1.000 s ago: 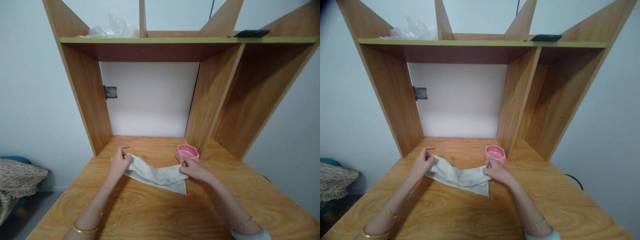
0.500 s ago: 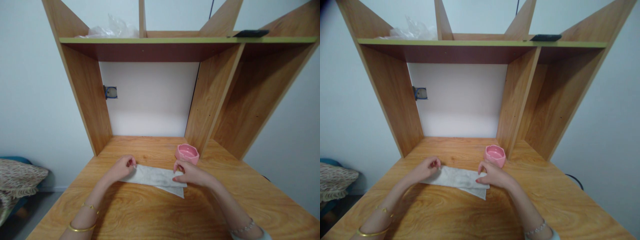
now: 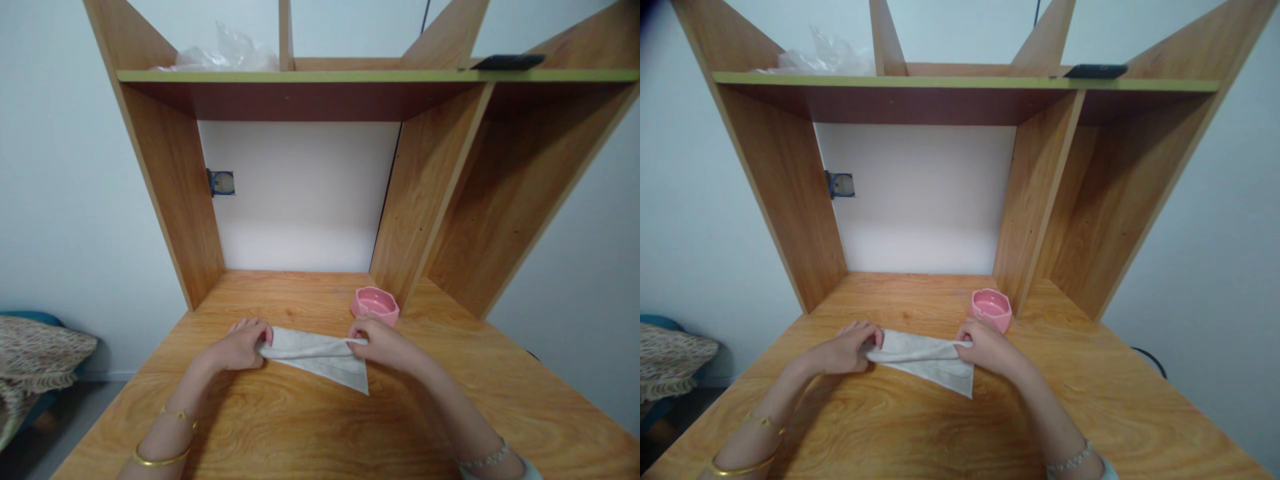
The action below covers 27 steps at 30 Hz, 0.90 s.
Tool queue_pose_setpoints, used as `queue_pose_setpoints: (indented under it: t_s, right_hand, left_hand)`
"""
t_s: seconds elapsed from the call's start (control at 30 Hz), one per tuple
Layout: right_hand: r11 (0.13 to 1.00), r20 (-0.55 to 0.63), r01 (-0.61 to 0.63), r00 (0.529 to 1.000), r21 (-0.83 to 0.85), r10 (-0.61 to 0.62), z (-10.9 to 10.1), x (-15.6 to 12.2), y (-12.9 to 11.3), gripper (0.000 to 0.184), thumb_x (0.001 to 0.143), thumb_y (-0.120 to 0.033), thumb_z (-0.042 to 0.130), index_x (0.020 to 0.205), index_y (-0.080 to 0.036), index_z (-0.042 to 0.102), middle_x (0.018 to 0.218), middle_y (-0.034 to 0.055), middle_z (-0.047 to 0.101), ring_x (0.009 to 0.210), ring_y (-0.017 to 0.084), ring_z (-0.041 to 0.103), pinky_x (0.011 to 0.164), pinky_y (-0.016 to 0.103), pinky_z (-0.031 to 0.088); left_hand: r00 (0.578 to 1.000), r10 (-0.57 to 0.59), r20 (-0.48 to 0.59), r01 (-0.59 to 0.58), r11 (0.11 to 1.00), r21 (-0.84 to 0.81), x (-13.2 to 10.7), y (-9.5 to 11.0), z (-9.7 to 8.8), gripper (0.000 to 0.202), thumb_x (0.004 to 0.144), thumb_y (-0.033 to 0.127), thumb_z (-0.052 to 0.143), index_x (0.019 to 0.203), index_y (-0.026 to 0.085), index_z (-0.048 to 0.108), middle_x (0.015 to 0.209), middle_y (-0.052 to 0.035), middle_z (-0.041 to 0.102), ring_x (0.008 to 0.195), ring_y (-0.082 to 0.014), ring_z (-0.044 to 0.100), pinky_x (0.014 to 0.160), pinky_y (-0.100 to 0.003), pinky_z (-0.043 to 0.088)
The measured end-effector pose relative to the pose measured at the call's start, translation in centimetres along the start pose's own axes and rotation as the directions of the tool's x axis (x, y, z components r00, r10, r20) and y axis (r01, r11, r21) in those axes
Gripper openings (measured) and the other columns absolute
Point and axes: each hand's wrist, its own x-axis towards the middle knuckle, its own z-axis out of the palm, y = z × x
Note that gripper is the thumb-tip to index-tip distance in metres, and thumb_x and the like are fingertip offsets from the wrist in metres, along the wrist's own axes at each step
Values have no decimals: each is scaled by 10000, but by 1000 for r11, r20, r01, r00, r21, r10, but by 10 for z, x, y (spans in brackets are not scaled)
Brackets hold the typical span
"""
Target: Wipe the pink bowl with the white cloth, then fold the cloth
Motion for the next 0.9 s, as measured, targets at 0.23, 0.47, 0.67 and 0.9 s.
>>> queue_pose_setpoints:
  t_s: [0.23, 0.47, 0.67, 0.9]
  right_hand:
    - [993, -123, 18, 992, 117, -4, -10, 0, -1, 61, 669, -213, 497, 642, -164, 522, 616, -12, 502, 590, 114, 447, 516, 208, 312]
    - [987, 104, -66, 993, 145, 51, 6, -2, -8, 108, 640, -253, 581, 699, -165, 559, 570, -43, 496, 500, 77, 422, 433, 180, 259]
    - [993, 146, -105, 984, 46, 98, 8, -1, -14, 249, 662, -409, 581, 736, -173, 604, 615, -11, 532, 541, 102, 451, 461, 199, 277]
    - [951, 99, -309, 947, 26, 305, 10, -3, 10, 249, 635, -345, 579, 801, -160, 566, 694, 23, 571, 633, 145, 510, 535, 224, 328]
  left_hand:
    - [945, -103, -310, 113, 994, 15, 11, -6, -2, 139, 694, 192, 453, 807, 215, 530, 832, -4, 585, 847, -202, 498, 768, -329, 301]
    - [891, -46, -452, 139, 975, 174, 12, 2, -5, 184, 708, 147, 443, 810, 234, 569, 941, -26, 591, 950, -235, 453, 803, -360, 261]
    - [945, -97, -312, 141, 983, 121, 8, 3, -7, 195, 693, 118, 408, 667, 201, 583, 799, -26, 632, 822, -203, 531, 741, -327, 295]
    - [931, 184, -317, -211, 976, -53, 17, 9, 6, 279, 686, 79, 393, 747, 213, 630, 756, -7, 597, 794, -167, 497, 754, -277, 328]
